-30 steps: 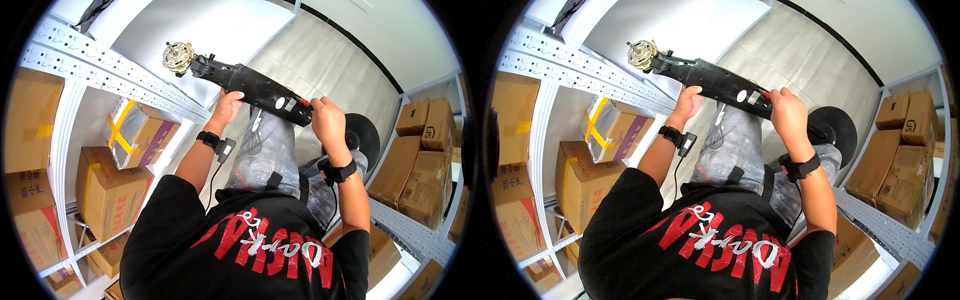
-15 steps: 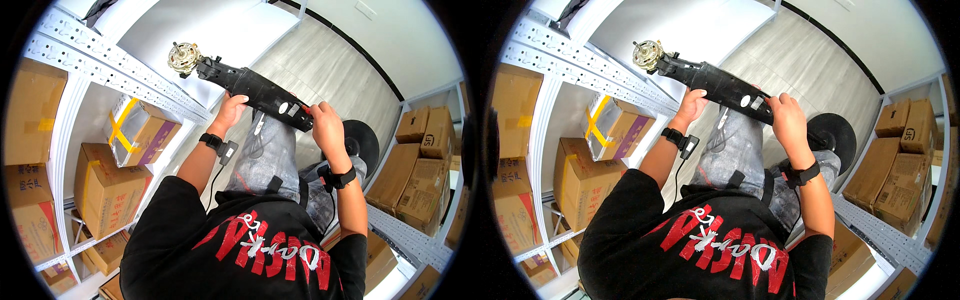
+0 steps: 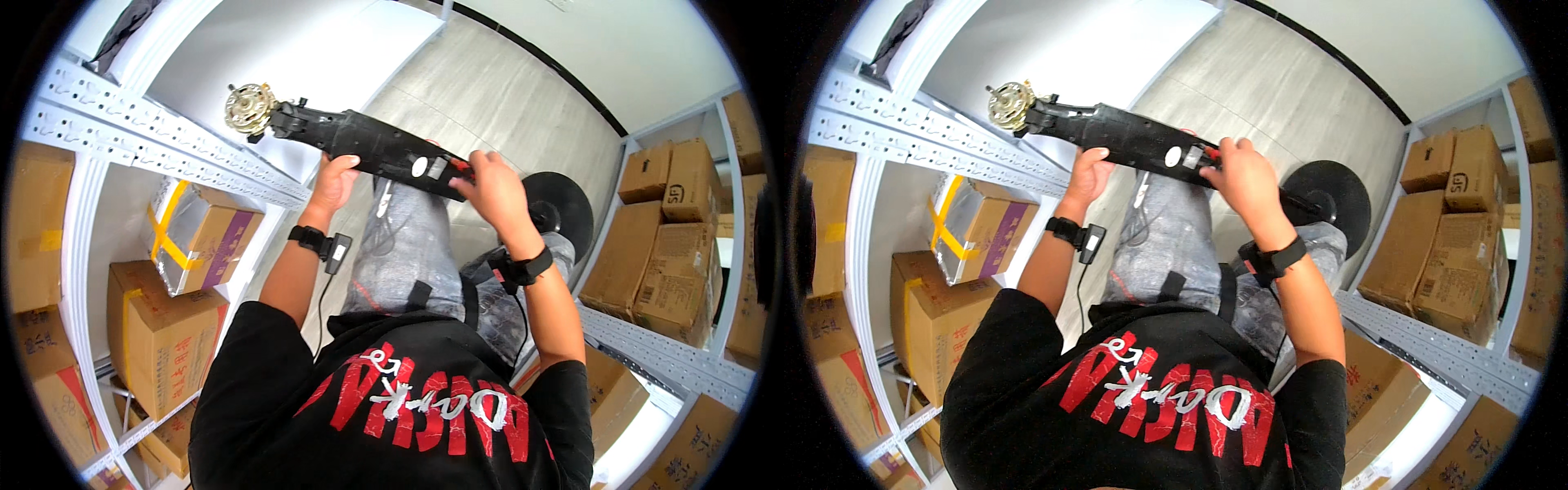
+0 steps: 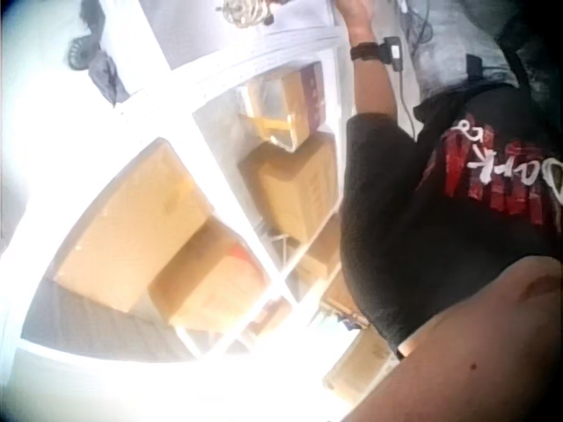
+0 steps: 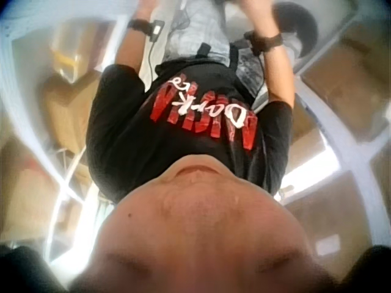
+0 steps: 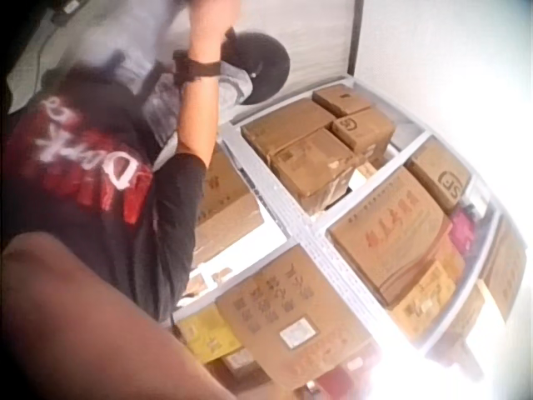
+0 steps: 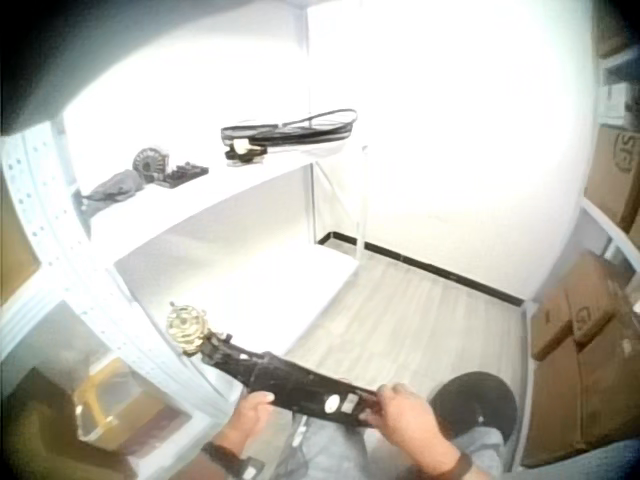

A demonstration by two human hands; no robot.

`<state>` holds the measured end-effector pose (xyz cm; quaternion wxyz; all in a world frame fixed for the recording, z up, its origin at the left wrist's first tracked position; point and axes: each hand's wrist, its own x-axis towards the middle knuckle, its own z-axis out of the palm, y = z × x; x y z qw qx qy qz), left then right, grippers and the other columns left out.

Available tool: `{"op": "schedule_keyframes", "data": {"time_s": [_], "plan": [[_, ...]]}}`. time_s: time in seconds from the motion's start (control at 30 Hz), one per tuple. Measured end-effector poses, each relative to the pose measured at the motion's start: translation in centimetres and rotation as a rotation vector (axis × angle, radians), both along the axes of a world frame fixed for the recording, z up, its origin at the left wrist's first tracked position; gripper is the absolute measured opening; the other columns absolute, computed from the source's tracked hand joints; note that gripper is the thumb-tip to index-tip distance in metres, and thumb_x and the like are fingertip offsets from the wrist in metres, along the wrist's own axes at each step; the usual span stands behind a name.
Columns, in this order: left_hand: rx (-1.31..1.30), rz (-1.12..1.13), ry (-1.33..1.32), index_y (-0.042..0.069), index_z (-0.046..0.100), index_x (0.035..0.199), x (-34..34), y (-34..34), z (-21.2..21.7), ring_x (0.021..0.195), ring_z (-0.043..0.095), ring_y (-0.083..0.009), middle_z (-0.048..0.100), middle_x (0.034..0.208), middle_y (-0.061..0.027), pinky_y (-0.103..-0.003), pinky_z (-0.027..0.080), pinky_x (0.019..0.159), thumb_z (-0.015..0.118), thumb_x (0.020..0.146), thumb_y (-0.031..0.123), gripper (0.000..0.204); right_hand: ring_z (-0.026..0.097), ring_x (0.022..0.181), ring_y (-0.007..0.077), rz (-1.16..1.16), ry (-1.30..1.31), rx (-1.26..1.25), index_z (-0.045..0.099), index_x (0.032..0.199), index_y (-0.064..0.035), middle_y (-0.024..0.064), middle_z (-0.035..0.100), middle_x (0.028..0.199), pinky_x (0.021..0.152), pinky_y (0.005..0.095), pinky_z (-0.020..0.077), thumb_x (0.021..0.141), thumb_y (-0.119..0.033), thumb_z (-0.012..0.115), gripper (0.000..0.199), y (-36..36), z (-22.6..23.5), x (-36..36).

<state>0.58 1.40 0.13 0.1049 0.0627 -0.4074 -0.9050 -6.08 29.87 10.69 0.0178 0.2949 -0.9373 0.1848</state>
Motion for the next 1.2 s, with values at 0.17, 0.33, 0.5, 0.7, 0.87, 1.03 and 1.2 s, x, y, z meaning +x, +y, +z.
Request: {"op": "schedule_keyframes", "data": {"time_s": [0.17,0.33,0.5,0.7,0.87,1.03,1.2], "plan": [[0.006,-0.007,-0.003,0.004,0.052,0.128,-0.2,0.3,0.8,0.116,0.058,-0.0258,0.062,0.118,-0.0098,-0.045,0.044,0.104,0.061,0.076,0.001,0.052,0.061,0.082,0.0350,0.106,0.183,-0.011,0.059,0.089,-0.0035,0.0139,0.056,0.081,0.068,0.0447,0.0524,0.077,0.000,0.062,0.013,0.8,-0.3,-0.4],[-0.002,-0.010,0.001,0.003,0.050,0.128,-0.3,-0.2,0.3,0.114,0.059,-0.0267,0.062,0.118,-0.0111,-0.046,0.045,0.104,0.060,0.076,0.001,0.053,0.063,0.070,0.0339,0.040,0.144,-0.014,0.060,0.087,-0.0045,0.0123,0.061,0.077,0.061,0.0443,0.0507,0.079,-0.005,0.063,0.008,0.5,-0.5,0.1],[-0.051,0.017,-0.012,0.003,0.053,0.130,-0.3,-0.2,-0.3,0.119,0.058,-0.0296,0.062,0.124,-0.0132,-0.050,0.043,0.106,0.059,0.078,0.006,0.052,0.065,0.070,0.0357,-0.118,0.063,-0.023,0.057,0.095,-0.0050,0.0143,0.059,0.073,0.061,0.0463,0.0525,0.082,-0.012,0.065,0.016,-0.4,-1.2,-0.4],[-0.025,0.021,-0.024,0.004,0.050,0.131,0.2,0.4,1.1,0.118,0.057,-0.0270,0.061,0.122,-0.0110,-0.047,0.043,0.105,0.059,0.078,0.002,0.054,0.066,0.077,0.0347,0.097,0.137,-0.034,0.058,0.095,-0.0050,0.0136,0.056,0.078,0.062,0.0455,0.0527,0.082,-0.007,0.065,0.014,-0.1,-0.2,0.3],[-0.017,0.001,-0.025,0.004,0.050,0.130,0.1,0.0,0.5,0.118,0.057,-0.0251,0.060,0.122,-0.0094,-0.044,0.042,0.105,0.059,0.078,0.002,0.053,0.065,0.073,0.0341,0.053,0.185,0.051,0.062,0.091,-0.0056,0.0127,0.058,0.078,0.059,0.0444,0.0519,0.081,-0.004,0.062,0.011,0.3,-0.2,0.0],[-0.011,0.007,-0.016,0.003,0.050,0.129,-0.2,-0.1,0.2,0.117,0.057,-0.0253,0.061,0.121,-0.0093,-0.044,0.043,0.105,0.059,0.077,0.002,0.053,0.063,0.070,0.0375,-0.022,0.111,0.058,0.061,0.092,-0.0060,0.0156,0.060,0.073,0.061,0.0467,0.0508,0.083,-0.009,0.064,0.010,-0.3,-1.2,0.2],[-0.023,0.013,-0.035,0.004,0.050,0.129,0.1,0.0,0.6,0.118,0.057,-0.0250,0.060,0.121,-0.0090,-0.044,0.043,0.105,0.060,0.077,0.002,0.053,0.064,0.072,0.0382,0.022,0.035,0.001,0.058,0.099,-0.0056,0.0175,0.059,0.080,0.063,0.0473,0.0530,0.081,-0.007,0.064,0.019,0.3,-0.6,0.1]]}}
